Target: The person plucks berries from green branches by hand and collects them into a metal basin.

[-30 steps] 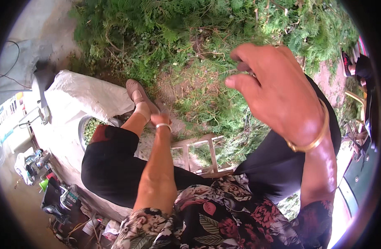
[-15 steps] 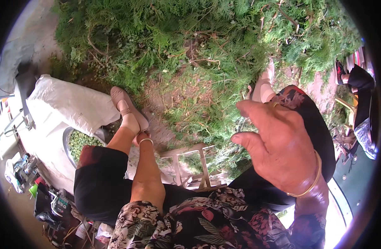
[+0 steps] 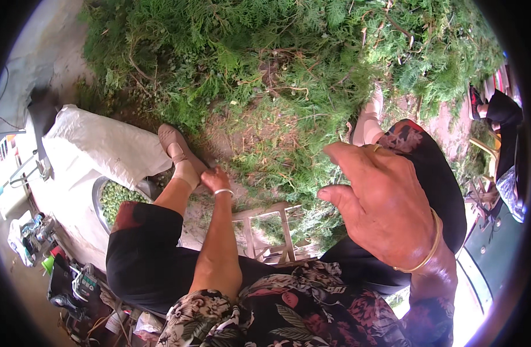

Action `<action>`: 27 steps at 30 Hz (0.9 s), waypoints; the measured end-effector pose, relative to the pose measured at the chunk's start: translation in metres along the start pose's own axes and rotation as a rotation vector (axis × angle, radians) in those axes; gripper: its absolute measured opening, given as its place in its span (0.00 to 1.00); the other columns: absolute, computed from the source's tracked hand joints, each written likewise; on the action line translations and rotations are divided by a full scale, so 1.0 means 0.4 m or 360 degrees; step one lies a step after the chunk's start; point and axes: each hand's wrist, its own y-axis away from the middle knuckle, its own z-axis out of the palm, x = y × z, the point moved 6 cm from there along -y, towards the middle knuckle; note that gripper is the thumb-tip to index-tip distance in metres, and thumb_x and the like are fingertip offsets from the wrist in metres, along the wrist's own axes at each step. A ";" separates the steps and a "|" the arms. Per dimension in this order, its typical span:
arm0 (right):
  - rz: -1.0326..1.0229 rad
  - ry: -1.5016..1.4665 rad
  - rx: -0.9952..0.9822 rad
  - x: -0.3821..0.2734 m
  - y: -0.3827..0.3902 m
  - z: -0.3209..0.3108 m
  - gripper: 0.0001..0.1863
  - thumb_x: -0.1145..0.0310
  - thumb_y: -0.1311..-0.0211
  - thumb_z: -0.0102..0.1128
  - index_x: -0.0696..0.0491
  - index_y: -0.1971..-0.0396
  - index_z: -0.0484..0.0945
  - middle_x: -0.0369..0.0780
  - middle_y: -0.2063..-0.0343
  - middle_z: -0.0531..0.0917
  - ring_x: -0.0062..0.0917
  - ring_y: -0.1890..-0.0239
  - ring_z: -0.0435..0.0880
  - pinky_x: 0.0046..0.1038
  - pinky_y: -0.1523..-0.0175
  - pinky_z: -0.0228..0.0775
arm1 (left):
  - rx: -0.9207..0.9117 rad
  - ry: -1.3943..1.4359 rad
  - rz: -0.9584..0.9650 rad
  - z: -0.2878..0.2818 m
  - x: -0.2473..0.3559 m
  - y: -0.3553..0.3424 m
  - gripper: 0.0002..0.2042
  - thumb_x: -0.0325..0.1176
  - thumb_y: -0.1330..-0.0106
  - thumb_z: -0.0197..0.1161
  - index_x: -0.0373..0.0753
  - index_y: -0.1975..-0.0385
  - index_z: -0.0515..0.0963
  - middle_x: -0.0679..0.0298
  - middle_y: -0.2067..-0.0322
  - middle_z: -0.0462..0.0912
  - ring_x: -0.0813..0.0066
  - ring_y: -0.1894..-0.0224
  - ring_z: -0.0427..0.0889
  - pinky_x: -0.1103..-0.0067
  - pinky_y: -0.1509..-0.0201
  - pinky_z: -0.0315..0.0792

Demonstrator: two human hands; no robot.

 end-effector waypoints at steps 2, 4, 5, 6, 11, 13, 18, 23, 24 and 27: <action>0.0015 0.0014 -0.0029 0.001 0.002 0.000 0.20 0.74 0.50 0.66 0.62 0.57 0.72 0.50 0.74 0.78 0.47 0.69 0.76 0.40 0.64 0.67 | 0.0003 0.0098 -0.0413 0.022 -0.021 -0.007 0.06 0.29 0.38 0.56 0.36 0.76 0.70 0.56 0.84 0.76 0.65 0.88 0.75 0.74 0.90 0.66; 0.0028 0.0048 -0.0038 0.002 0.003 0.000 0.21 0.73 0.51 0.66 0.62 0.56 0.72 0.50 0.74 0.78 0.47 0.68 0.76 0.40 0.63 0.67 | 0.0112 -0.0625 0.0010 0.030 0.020 -0.020 0.08 0.30 0.38 0.57 0.36 0.79 0.72 0.55 0.80 0.80 0.66 0.83 0.79 0.74 0.85 0.69; 0.0036 0.0068 -0.0045 0.003 0.003 0.001 0.21 0.73 0.51 0.66 0.62 0.56 0.72 0.50 0.73 0.78 0.47 0.68 0.77 0.40 0.63 0.68 | 0.0199 -0.0886 0.0177 0.038 0.033 -0.024 0.10 0.31 0.38 0.57 0.36 0.81 0.73 0.55 0.78 0.81 0.66 0.80 0.81 0.74 0.82 0.71; 0.0019 0.0067 -0.0019 0.003 0.002 0.000 0.21 0.73 0.51 0.66 0.62 0.56 0.72 0.50 0.73 0.78 0.47 0.68 0.77 0.40 0.63 0.68 | 0.0257 -0.1241 0.0361 0.054 0.048 -0.027 0.11 0.31 0.38 0.58 0.36 0.82 0.74 0.55 0.77 0.83 0.67 0.78 0.82 0.74 0.80 0.73; -0.0005 0.0092 -0.0033 0.000 -0.003 0.008 0.22 0.73 0.51 0.67 0.61 0.56 0.72 0.50 0.72 0.78 0.46 0.68 0.77 0.40 0.63 0.68 | 0.0327 -0.1412 0.0571 0.076 0.117 -0.016 0.09 0.30 0.44 0.59 0.31 0.82 0.73 0.51 0.76 0.81 0.57 0.70 0.81 0.66 0.66 0.73; -0.0011 0.0103 -0.0039 -0.002 -0.004 0.009 0.22 0.73 0.51 0.67 0.62 0.55 0.72 0.50 0.73 0.78 0.46 0.68 0.77 0.40 0.63 0.68 | 0.0272 -0.0365 0.0239 0.056 0.158 -0.005 0.09 0.25 0.48 0.61 0.30 0.84 0.69 0.55 0.82 0.77 0.61 0.76 0.79 0.71 0.72 0.72; -0.0019 0.0096 -0.0051 -0.009 -0.005 0.012 0.22 0.73 0.52 0.67 0.62 0.56 0.72 0.50 0.73 0.78 0.45 0.69 0.77 0.39 0.62 0.69 | -0.0113 0.0089 0.0097 0.058 0.354 0.012 0.07 0.20 0.51 0.60 0.31 0.85 0.68 0.58 0.84 0.75 0.68 0.84 0.76 0.77 0.81 0.69; -0.0092 0.0124 -0.0096 -0.023 -0.002 0.028 0.23 0.74 0.54 0.68 0.64 0.56 0.72 0.49 0.73 0.79 0.43 0.69 0.78 0.38 0.62 0.70 | -0.0426 0.0636 0.0062 0.174 0.477 -0.009 0.02 0.19 0.50 0.59 0.28 0.78 0.74 0.54 0.82 0.78 0.68 0.86 0.76 0.76 0.83 0.69; -0.0104 0.0142 -0.0098 -0.025 -0.002 0.032 0.24 0.75 0.55 0.68 0.64 0.56 0.72 0.48 0.73 0.79 0.43 0.69 0.78 0.38 0.62 0.70 | -0.0524 0.0607 0.0067 0.212 0.491 -0.016 0.04 0.20 0.50 0.59 0.27 0.75 0.76 0.54 0.81 0.79 0.68 0.84 0.78 0.75 0.81 0.71; -0.0140 0.0174 -0.0090 -0.022 -0.005 0.039 0.25 0.75 0.56 0.69 0.64 0.56 0.72 0.48 0.73 0.79 0.41 0.70 0.78 0.37 0.63 0.70 | -0.0439 -0.0226 0.0595 0.303 0.544 -0.035 0.09 0.23 0.50 0.61 0.32 0.68 0.79 0.53 0.76 0.82 0.64 0.79 0.81 0.73 0.73 0.74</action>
